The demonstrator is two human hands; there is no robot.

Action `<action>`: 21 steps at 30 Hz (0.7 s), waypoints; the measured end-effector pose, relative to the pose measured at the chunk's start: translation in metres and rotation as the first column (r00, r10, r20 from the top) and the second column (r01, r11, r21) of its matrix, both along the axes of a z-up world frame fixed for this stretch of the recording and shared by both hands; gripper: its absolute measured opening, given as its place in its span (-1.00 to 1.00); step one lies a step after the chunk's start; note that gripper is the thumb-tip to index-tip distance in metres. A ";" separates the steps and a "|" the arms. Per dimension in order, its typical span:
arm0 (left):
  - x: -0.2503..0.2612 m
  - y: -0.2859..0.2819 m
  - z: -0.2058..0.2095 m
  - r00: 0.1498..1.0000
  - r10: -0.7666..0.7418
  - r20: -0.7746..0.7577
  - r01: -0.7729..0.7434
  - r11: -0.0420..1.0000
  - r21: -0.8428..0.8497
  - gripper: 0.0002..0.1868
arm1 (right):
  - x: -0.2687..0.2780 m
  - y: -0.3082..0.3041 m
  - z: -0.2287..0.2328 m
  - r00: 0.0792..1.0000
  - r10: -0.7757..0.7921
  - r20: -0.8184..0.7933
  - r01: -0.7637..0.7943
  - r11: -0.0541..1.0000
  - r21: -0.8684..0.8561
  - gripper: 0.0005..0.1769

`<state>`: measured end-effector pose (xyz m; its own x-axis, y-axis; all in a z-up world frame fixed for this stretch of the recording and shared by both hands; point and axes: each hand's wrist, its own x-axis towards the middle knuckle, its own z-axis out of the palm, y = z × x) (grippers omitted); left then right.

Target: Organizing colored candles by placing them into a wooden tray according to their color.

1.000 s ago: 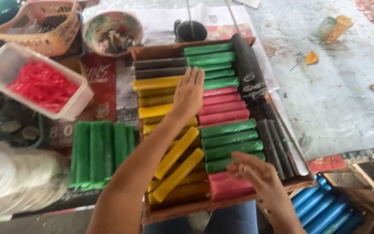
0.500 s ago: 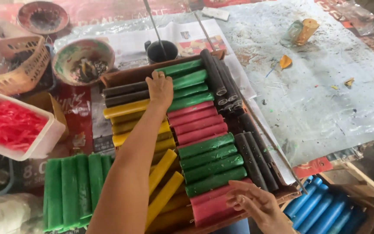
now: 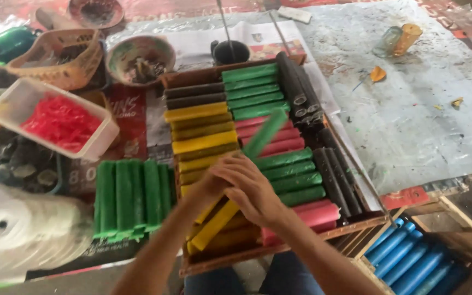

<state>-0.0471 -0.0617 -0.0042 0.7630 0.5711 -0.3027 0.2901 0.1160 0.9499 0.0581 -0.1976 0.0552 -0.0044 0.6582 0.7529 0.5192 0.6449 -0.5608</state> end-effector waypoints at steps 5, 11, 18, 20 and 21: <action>-0.058 -0.079 0.024 0.951 0.056 0.305 -0.010 0.988 -0.152 -0.44 | 0.034 0.014 -0.036 0.957 -0.092 0.275 0.093 0.996 0.009 -0.57; -0.062 -0.114 0.007 0.917 0.161 0.364 0.060 0.849 -0.526 -0.36 | 0.165 0.007 -0.071 0.816 -0.567 0.110 0.575 0.776 -0.259 -0.64; 0.000 -0.126 -0.021 0.913 0.273 0.304 0.052 0.659 -0.750 -0.59 | 0.074 -0.021 -0.036 0.064 -0.183 -0.981 -0.359 0.913 -0.194 -0.26; 0.008 -0.133 0.005 0.909 0.228 0.350 0.075 0.736 -0.673 -0.55 | 0.100 -0.010 -0.054 -0.104 -0.228 -0.968 -0.317 0.930 -0.185 -0.34; 0.013 -0.136 0.018 0.902 0.173 0.396 0.104 0.804 -0.586 -0.42 | 0.113 -0.005 -0.063 -0.266 -0.256 -0.929 -0.269 0.946 -0.184 -0.41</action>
<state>-0.0342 -0.1981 0.0137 0.8743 0.4183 -0.2463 -0.1251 0.6843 0.7183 0.1709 -0.2025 -0.0076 0.5212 0.7745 -0.3585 -0.8307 0.3641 -0.4210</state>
